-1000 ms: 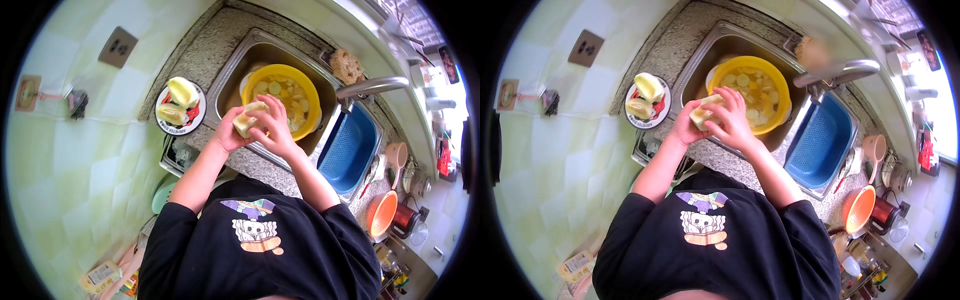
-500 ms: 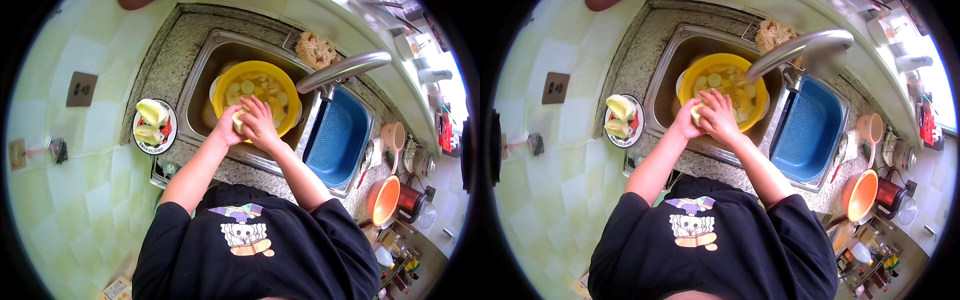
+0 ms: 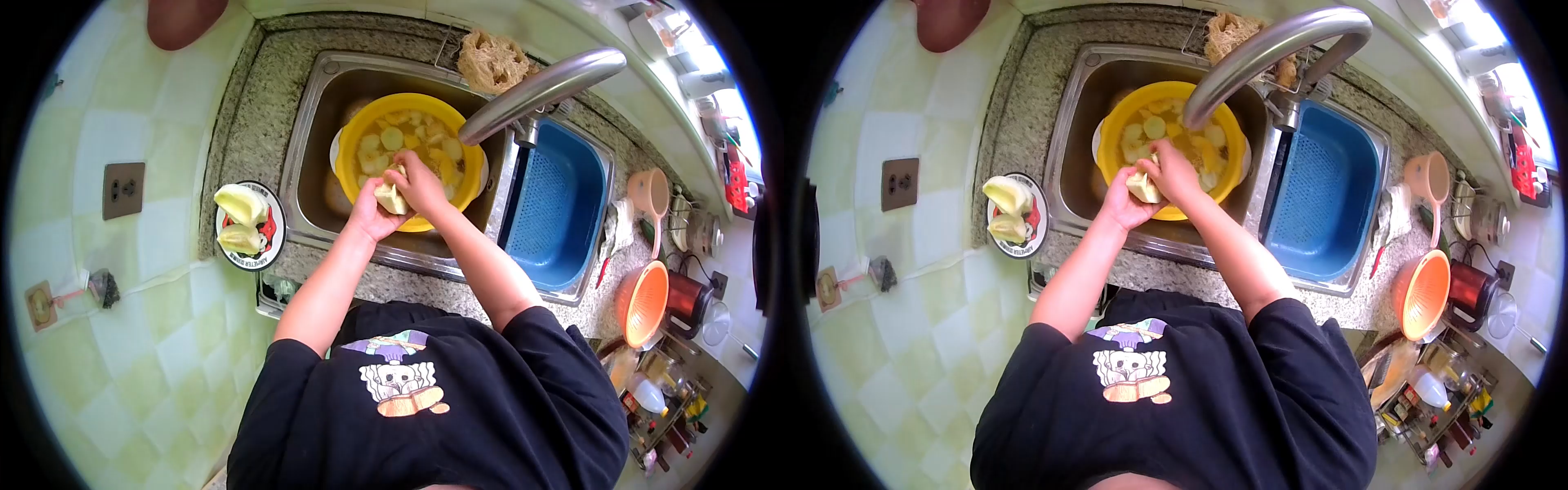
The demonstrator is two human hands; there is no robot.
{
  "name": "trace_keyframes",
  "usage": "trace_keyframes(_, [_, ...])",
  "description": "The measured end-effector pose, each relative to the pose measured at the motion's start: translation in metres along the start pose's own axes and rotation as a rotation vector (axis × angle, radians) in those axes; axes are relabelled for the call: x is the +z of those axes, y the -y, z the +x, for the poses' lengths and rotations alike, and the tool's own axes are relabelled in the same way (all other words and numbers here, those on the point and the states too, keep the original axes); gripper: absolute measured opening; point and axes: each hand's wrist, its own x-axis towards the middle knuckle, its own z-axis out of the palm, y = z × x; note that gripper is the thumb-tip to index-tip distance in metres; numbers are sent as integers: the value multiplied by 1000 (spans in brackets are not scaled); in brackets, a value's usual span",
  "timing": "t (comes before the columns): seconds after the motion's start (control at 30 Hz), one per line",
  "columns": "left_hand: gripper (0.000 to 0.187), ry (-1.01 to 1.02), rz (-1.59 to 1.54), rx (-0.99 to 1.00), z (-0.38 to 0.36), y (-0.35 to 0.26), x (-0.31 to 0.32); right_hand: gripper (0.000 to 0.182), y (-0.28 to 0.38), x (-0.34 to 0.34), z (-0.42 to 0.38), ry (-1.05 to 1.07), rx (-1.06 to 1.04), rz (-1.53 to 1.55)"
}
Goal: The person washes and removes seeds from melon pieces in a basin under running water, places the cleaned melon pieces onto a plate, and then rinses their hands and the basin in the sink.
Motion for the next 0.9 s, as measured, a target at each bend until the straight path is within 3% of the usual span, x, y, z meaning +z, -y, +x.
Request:
trace_keyframes(0.13, [48,24,-64,-10,2,-10,-12,74,-28,17,-4,-124,-306,211])
trace_keyframes(0.23, [52,72,-75,-42,0,-8,-15,68,-23,6,-7,80,-85,178])
trace_keyframes(0.33, [51,95,-82,-65,-1,-8,-15,59,-27,2,-7,157,-26,118])
trace_keyframes(0.53, [51,4,-105,-103,1,-9,-11,36,-35,14,1,-23,-46,-91])
trace_keyframes(0.63, [51,9,-85,-116,5,-8,-12,36,-42,17,17,-59,121,-88])
trace_keyframes(0.67, [51,19,-91,-133,5,-9,-13,45,-41,16,22,-78,176,49])
trace_keyframes(0.77, [51,78,-133,-177,2,-17,-18,53,-41,-2,30,20,619,588])
trace_keyframes(0.8, [51,116,-160,-189,1,-20,-21,61,-55,-1,35,8,384,204])
trace_keyframes(0.9, [51,142,-176,-155,2,-22,-22,69,-65,-7,27,-64,61,224])
